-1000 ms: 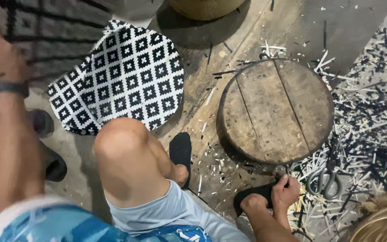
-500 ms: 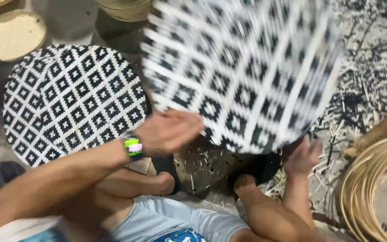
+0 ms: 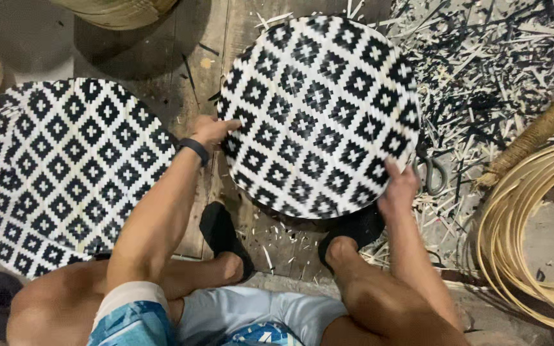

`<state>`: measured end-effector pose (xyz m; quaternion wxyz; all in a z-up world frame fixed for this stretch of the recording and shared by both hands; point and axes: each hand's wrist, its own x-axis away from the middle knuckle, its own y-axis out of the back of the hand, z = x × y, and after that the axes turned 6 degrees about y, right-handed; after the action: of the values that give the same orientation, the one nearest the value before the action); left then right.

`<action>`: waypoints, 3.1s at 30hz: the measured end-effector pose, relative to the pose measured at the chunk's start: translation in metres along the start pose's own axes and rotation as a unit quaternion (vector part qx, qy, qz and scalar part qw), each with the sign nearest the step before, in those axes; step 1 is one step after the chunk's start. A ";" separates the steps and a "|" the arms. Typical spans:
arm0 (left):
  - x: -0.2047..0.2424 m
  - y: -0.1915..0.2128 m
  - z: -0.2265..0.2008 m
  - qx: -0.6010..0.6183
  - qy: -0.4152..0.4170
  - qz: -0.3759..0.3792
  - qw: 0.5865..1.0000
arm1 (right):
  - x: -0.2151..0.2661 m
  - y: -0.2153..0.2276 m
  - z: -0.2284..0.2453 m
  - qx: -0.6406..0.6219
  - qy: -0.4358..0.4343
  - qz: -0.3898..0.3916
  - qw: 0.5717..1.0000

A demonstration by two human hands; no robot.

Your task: The person assembles round woven baskets by placing a patterned woven base onto a wooden jig, fitting a bamboo rim around the edge, and pressing it into place. The person repeats this process for multiple baskets, stacking completed units nearby.

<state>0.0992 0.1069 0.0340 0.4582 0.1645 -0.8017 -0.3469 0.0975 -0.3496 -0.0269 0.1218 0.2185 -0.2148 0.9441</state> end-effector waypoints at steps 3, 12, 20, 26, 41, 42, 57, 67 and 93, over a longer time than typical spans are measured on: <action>-0.034 -0.004 -0.002 0.110 -0.079 0.037 0.990 | 0.022 0.002 -0.011 0.011 0.000 0.006 1.000; -0.041 0.002 -0.003 0.201 -0.010 0.007 0.980 | -0.033 -0.029 0.069 0.384 0.017 -0.031 0.923; -0.059 -0.016 0.023 0.236 -0.088 0.030 0.967 | -0.051 -0.037 0.068 0.275 -0.006 -0.012 0.961; -0.059 -0.013 0.021 0.214 -0.071 0.032 0.974 | -0.054 -0.022 0.052 0.226 0.032 0.012 0.974; 0.104 -0.151 0.071 0.535 0.083 -0.104 0.835 | -0.049 -0.021 0.042 0.270 0.077 -0.019 0.959; 0.127 -0.181 0.082 0.476 0.028 -0.097 0.874 | -0.049 -0.022 0.039 0.249 0.087 -0.011 0.965; 0.150 -0.239 0.098 0.623 0.103 0.166 0.757 | -0.012 0.233 0.135 0.611 0.325 -0.239 0.681; 0.216 -0.242 0.089 0.440 0.133 0.344 0.819 | 0.024 0.253 0.129 0.669 0.403 -0.169 0.602; 0.229 -0.032 -0.149 0.640 -0.247 0.376 0.622 | 0.225 -0.044 0.265 0.630 0.593 0.327 0.380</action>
<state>0.1033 -0.1091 0.2033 0.1120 0.0088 -0.8963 0.4290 0.0102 -0.4021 0.3084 -0.2724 -0.4703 0.5142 0.6634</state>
